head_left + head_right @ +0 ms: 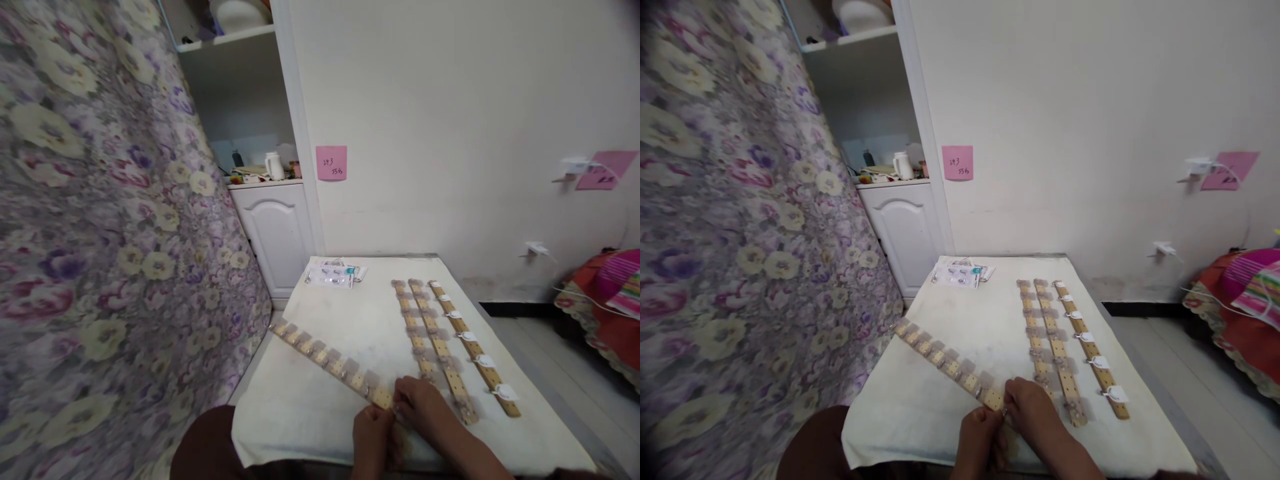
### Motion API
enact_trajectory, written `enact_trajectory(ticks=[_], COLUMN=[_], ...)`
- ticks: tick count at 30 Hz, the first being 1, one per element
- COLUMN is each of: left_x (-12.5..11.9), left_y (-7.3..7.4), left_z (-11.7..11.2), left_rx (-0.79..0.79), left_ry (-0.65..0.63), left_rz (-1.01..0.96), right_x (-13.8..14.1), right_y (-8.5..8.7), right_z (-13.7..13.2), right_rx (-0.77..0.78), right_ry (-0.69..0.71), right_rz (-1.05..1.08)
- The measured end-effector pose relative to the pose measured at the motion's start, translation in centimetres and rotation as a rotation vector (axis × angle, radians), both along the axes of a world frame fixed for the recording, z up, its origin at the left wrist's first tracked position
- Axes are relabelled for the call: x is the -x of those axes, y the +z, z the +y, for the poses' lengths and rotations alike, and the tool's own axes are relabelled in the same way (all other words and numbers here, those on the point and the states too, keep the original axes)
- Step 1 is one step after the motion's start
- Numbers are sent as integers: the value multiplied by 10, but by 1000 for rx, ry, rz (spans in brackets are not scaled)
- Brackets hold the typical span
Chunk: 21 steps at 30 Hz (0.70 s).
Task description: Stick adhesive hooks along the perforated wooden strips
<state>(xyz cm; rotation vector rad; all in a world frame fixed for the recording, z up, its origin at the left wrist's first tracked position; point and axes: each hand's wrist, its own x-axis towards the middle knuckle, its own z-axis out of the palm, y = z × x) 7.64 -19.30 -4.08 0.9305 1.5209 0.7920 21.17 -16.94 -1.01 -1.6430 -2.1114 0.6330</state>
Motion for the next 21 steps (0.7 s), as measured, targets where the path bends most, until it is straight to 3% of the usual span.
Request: enact_trajectory(ticks=[11,21], left_x=[0,0], left_y=[-1,-3], left_z=[-1,-5], left_rx=[19,-15], left_ry=[-24,-22], left_rz=[-25,-164], right_x=[7,1], right_y=[-3,-7], right_z=[4,2], right_rx=[4,-11], right_ry=[-33,6], right_rz=[-104,-44])
